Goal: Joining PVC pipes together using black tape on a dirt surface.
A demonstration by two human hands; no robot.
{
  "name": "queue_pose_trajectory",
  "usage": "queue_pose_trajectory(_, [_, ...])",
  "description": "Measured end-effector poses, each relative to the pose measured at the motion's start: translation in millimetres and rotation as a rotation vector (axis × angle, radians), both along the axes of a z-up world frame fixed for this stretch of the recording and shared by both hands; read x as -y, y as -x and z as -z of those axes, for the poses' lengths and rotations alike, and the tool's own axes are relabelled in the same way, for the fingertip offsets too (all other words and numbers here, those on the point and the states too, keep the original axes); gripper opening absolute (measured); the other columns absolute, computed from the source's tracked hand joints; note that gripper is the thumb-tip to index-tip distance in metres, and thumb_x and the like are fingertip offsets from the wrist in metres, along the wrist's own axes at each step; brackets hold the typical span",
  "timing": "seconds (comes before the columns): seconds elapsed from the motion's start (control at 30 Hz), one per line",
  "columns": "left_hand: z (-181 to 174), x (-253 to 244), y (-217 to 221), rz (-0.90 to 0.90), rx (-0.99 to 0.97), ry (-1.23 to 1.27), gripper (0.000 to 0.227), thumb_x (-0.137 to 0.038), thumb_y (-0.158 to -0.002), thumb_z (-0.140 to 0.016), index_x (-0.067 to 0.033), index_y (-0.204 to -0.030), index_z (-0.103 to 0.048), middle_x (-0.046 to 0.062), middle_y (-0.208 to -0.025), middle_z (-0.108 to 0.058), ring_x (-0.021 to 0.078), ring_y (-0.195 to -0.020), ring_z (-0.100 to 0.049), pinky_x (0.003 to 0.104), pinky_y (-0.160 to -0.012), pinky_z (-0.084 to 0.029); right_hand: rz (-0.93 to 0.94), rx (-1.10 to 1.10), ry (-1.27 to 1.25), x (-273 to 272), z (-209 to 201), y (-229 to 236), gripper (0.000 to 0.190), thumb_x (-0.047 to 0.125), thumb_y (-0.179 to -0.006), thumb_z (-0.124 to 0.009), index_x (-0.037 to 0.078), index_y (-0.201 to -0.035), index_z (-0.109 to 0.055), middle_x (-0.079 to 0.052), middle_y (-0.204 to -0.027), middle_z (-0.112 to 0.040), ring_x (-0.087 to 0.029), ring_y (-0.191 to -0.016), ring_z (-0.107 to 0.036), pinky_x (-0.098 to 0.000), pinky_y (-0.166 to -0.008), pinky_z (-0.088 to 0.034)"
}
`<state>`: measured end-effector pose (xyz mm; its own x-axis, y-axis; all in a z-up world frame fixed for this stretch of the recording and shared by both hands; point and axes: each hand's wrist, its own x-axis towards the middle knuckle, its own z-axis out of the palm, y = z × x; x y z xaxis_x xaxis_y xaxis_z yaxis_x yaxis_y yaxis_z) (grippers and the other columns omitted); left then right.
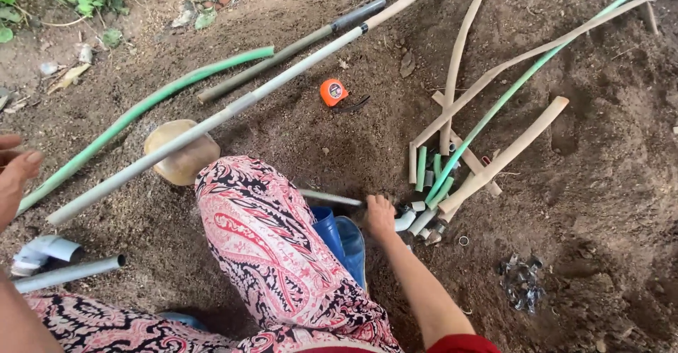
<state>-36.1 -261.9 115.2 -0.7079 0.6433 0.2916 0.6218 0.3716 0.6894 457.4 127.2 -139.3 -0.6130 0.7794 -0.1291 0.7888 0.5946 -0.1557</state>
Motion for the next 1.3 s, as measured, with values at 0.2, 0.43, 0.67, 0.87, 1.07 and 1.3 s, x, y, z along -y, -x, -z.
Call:
queue_pose_trajectory(0.2, [-12, -9, -10, -0.002, 0.002, 0.060, 0.037, 0.010, -0.108, -0.054, 0.0259, -0.138, -0.041, 0.038, -0.101, -0.053, 0.0446, -0.083, -0.055, 0.045, -0.068, -0.048, -0.056, -0.242, 0.134, 16, -41, -37, 0.028, 0.011, -0.084, -0.048, 0.008, -0.112, -0.053, -0.009, -0.100, -0.058, -0.026, -0.091, -0.056, -0.0360, -0.086, -0.043])
queue_pose_trajectory(0.43, [-49, -30, -45, -0.134, 0.006, 0.088, 0.037, 0.006, -0.100, -0.065, 0.0202, -0.131, -0.051, 0.038, -0.104, -0.057, 0.0417, -0.088, -0.058, 0.044, -0.068, -0.050, 0.332, -0.462, 0.304, 27, -109, -37, 0.023, 0.015, -0.088, -0.052, 0.004, -0.108, -0.058, -0.012, -0.096, -0.064, -0.026, -0.084, -0.061, -0.0360, -0.078, -0.050])
queue_pose_trajectory(0.67, [-113, -49, -84, -0.375, 0.245, 0.255, 0.038, -0.008, -0.090, -0.069, -0.0045, -0.127, -0.059, 0.020, -0.105, -0.063, 0.0261, -0.085, -0.058, 0.039, -0.066, -0.049, 0.246, -0.578, 0.157, 25, -85, -4, 0.036, 0.024, -0.082, -0.064, 0.003, -0.111, -0.060, -0.013, -0.102, -0.065, -0.028, -0.088, -0.064, -0.0359, -0.075, -0.051])
queue_pose_trajectory(0.87, [-123, -45, -87, -0.428, 0.310, 0.371, 0.041, -0.018, -0.088, -0.069, -0.0066, -0.125, -0.059, 0.020, -0.105, -0.064, 0.0307, -0.094, -0.060, 0.047, -0.077, -0.050, 0.204, -0.576, 0.344, 23, -81, 39, 0.038, 0.017, -0.079, -0.064, 0.004, -0.114, -0.058, -0.012, -0.102, -0.068, -0.025, -0.091, -0.066, -0.0338, -0.080, -0.051])
queue_pose_trajectory(1.07, [-130, -43, -89, -0.414, 0.339, 0.416, 0.041, -0.018, -0.088, -0.068, -0.0096, -0.127, -0.059, 0.018, -0.099, -0.065, 0.0270, -0.085, -0.060, 0.042, -0.069, -0.050, 0.275, -0.460, 0.378, 2, -74, 87, 0.040, 0.024, -0.080, -0.065, 0.005, -0.115, -0.058, -0.011, -0.104, -0.068, -0.026, -0.092, -0.066, -0.0347, -0.081, -0.051])
queue_pose_trajectory(1.3, [-122, -41, -81, -0.401, 0.343, 0.400, 0.042, -0.016, -0.088, -0.069, -0.0091, -0.128, -0.059, 0.019, -0.101, -0.065, 0.0290, -0.089, -0.060, 0.044, -0.074, -0.049, 0.115, -0.516, -0.136, 4, -95, 138, 0.053, 0.026, -0.076, -0.065, 0.010, -0.125, -0.050, -0.013, -0.115, -0.053, -0.032, -0.102, -0.053, -0.0470, -0.083, -0.041])
